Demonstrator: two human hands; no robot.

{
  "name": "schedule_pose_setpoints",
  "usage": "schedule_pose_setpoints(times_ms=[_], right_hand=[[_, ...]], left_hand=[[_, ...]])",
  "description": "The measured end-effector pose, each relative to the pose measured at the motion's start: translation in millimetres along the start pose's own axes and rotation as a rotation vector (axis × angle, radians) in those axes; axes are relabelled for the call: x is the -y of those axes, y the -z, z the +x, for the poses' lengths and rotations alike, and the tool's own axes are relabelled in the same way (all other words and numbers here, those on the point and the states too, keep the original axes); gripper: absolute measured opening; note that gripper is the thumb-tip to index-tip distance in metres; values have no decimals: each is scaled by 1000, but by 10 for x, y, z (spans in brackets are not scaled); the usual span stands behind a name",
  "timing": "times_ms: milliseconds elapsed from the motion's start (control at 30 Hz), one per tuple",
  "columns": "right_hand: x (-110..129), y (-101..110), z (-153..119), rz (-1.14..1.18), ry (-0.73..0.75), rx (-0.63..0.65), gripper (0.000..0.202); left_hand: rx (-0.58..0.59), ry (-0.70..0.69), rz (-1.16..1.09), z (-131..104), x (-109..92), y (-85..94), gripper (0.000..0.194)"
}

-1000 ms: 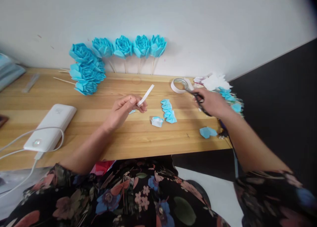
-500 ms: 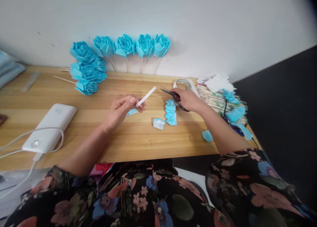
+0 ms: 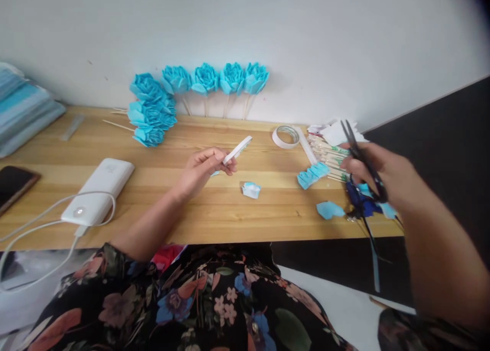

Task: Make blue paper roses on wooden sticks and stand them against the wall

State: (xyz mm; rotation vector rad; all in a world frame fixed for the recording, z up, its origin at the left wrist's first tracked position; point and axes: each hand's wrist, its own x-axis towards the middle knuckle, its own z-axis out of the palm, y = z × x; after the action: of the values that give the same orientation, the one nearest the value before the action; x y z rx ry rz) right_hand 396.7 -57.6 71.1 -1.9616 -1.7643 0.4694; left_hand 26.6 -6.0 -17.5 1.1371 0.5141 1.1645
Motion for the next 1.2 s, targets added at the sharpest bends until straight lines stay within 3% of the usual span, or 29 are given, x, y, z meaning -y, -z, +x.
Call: schedule_pose_setpoints(times_ms=[100,200,267,400,733,1000,1200], right_hand=[[418,-479,-235,523,130,369,60],[768,-907,-336,706,124,656,62],[903,-1081,-327,741,119,745,65],[967,-1204,-250,765,92,785,71],[913,-1246,-182,744,93,786,62],[879,-1280,-165,683,-10,745,54],[908,-1269,-148,666,-113,748,61]], left_hand=[[-3,-3,4,3,-18,14,30],[-3,-8,17,7,-38,42,27],[6,-15,19,8,-43,68,25],[15,-12,23,11,-24,123,26],[52,-12,214,8,-66,93,33],[62,27,297,13,-102,79,31],[57,42,298,20,-69,93,24]])
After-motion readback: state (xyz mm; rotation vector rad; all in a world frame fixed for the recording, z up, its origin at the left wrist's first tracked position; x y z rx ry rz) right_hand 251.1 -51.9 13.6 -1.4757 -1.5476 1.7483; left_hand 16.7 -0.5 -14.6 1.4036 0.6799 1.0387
